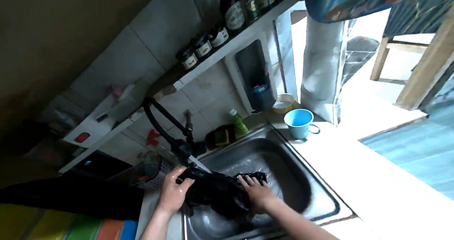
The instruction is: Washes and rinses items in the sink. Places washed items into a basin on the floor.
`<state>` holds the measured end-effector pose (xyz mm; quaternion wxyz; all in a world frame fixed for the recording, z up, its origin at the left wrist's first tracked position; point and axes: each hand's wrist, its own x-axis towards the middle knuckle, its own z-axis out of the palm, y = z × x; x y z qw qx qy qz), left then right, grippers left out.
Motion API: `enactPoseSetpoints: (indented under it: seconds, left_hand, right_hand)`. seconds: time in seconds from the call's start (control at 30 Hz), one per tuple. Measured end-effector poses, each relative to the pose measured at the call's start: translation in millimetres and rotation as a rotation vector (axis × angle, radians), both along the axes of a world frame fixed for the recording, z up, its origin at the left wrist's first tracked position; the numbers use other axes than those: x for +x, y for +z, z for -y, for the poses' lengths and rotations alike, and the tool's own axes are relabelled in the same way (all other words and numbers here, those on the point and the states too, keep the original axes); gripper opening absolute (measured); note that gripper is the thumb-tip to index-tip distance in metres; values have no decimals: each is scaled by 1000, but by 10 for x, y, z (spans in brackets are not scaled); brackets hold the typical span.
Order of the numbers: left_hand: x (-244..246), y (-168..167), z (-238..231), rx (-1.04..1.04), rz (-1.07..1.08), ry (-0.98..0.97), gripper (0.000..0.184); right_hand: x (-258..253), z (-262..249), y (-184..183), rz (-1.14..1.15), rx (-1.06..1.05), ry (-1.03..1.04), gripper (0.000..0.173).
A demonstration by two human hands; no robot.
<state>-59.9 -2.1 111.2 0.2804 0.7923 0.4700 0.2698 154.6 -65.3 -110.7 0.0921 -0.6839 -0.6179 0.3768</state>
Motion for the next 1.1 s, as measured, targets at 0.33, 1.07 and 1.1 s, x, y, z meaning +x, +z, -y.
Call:
enactPoseSetpoints:
  seconds: [0.33, 1.07, 1.1]
  left_hand:
    - [-328, 552, 175, -40, 526, -94, 26]
    - [-417, 535, -189, 2, 267, 299, 29]
    - [-396, 541, -198, -13, 296, 307, 32]
  right_hand:
    - [-763, -413, -78, -425, 287, -33, 104]
    - [1171, -383, 1251, -472, 407, -540, 27]
    - [1182, -378, 1258, -457, 379, -604, 27]
